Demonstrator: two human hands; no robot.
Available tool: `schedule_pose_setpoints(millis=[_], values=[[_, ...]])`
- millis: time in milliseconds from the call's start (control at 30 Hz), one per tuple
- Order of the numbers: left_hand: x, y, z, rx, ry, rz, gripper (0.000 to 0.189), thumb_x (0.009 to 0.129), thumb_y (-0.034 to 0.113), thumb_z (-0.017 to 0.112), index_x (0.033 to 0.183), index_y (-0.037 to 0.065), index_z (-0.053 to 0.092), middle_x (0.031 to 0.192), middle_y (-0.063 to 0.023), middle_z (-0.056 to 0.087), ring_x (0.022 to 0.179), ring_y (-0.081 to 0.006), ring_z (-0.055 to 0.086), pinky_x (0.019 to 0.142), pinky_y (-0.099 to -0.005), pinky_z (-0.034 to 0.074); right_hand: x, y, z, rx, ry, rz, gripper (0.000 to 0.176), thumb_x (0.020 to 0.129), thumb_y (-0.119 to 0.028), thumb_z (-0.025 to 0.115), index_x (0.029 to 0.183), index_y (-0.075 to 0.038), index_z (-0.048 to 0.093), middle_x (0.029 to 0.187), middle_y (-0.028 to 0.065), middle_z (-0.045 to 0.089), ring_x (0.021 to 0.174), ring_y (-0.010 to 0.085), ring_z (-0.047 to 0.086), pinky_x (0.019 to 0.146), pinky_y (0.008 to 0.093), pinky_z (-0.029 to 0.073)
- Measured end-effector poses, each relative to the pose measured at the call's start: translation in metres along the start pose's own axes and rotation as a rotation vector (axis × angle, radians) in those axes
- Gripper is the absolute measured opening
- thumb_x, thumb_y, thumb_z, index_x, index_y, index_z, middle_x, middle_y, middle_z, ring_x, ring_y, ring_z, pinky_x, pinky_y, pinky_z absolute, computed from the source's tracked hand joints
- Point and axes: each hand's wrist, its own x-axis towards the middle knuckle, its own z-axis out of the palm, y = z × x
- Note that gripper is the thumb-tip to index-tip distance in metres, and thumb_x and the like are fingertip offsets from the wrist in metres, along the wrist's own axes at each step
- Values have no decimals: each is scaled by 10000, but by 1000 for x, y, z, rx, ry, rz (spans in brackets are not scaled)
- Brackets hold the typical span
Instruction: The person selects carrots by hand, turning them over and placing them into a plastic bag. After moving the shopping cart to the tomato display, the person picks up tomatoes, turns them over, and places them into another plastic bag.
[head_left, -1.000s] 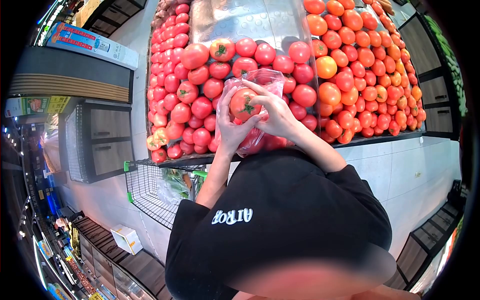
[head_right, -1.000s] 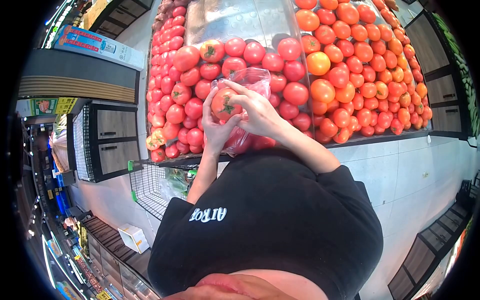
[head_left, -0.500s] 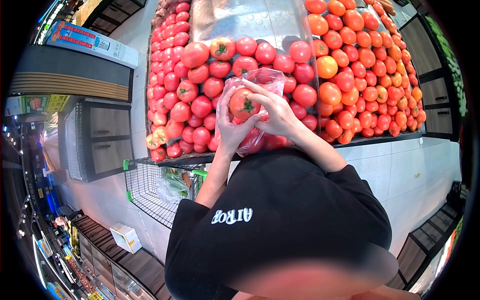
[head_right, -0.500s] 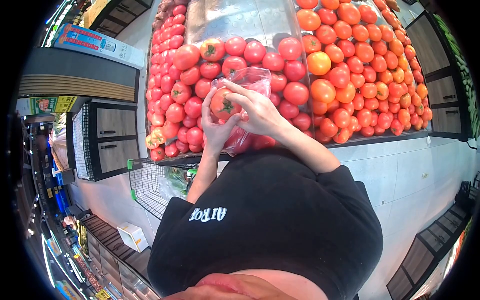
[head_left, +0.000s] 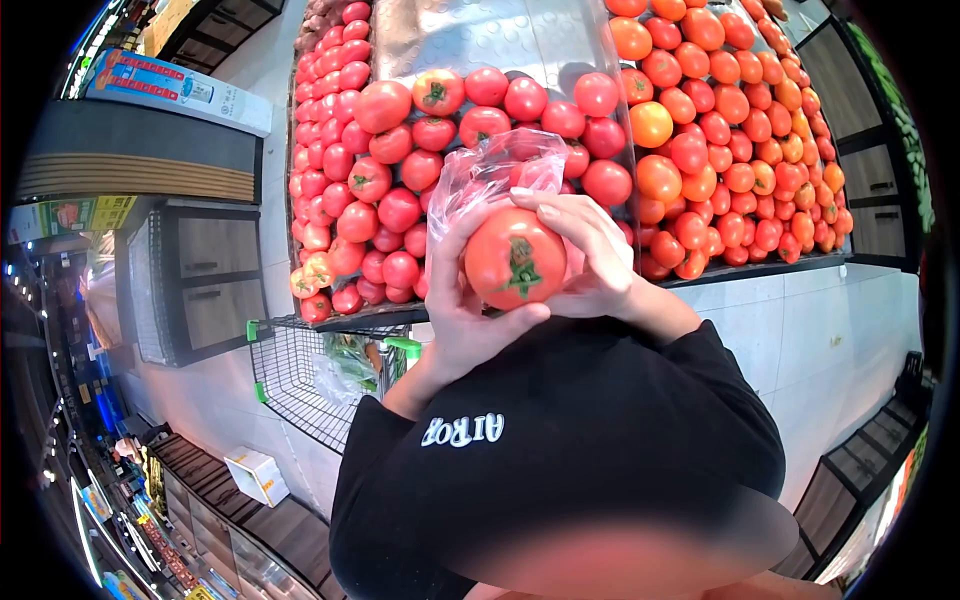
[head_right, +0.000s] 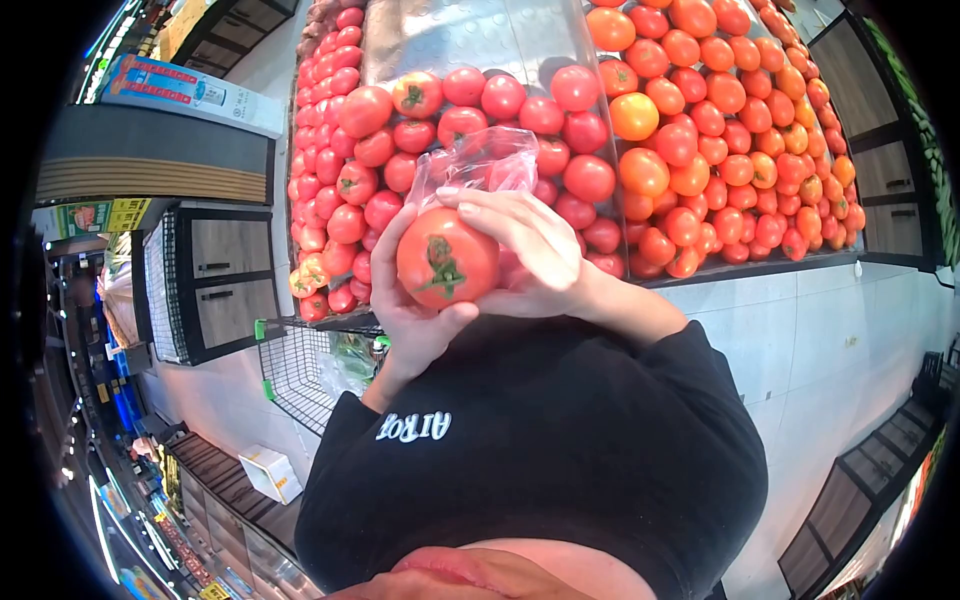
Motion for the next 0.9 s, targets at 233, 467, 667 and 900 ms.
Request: schedule_pose_setpoints(millis=[233, 467, 667, 900], values=[[-1, 2, 0, 14, -71, 63, 1004, 745, 132, 924, 1527, -17, 311, 1535, -208, 393, 1396, -297, 465, 1141, -415, 438, 1, -6, -7, -21, 0, -16, 809, 640, -206, 943, 1313, 27, 559, 1271, 240, 663, 1135, 370, 687, 908, 424, 570], [-1, 2, 2, 26, -47, 53, 989, 754, 141, 919, 1525, -10, 317, 1515, -190, 409, 1386, -290, 475, 1138, -414, 446, 0, -7, -6, -31, -3, -7, 792, 652, -211, 937, 1310, 27, 567, 1272, 230, 665, 1137, 356, 688, 908, 422, 571], [-2, 2, 3, -2, -21, 15, 997, 753, 143, 921, 1526, -7, 309, 1513, -178, 403, 1379, -280, 480, 1126, -410, 462, 2, -5, -7, -22, -15, -7, 793, 667, -229, 928, 1322, 29, 563, 1285, 226, 661, 1142, 347, 686, 905, 410, 572], [-2, 1, 4, 1, -2, 1, 992, 761, 138, 914, 1528, -5, 302, 1514, -156, 388, 1377, -272, 478, 1125, -404, 466, 4, -4, -7, -26, -7, -12, 796, 674, -241, 923, 1329, 35, 564, 1296, 227, 655, 1129, 345, 689, 904, 414, 573]])
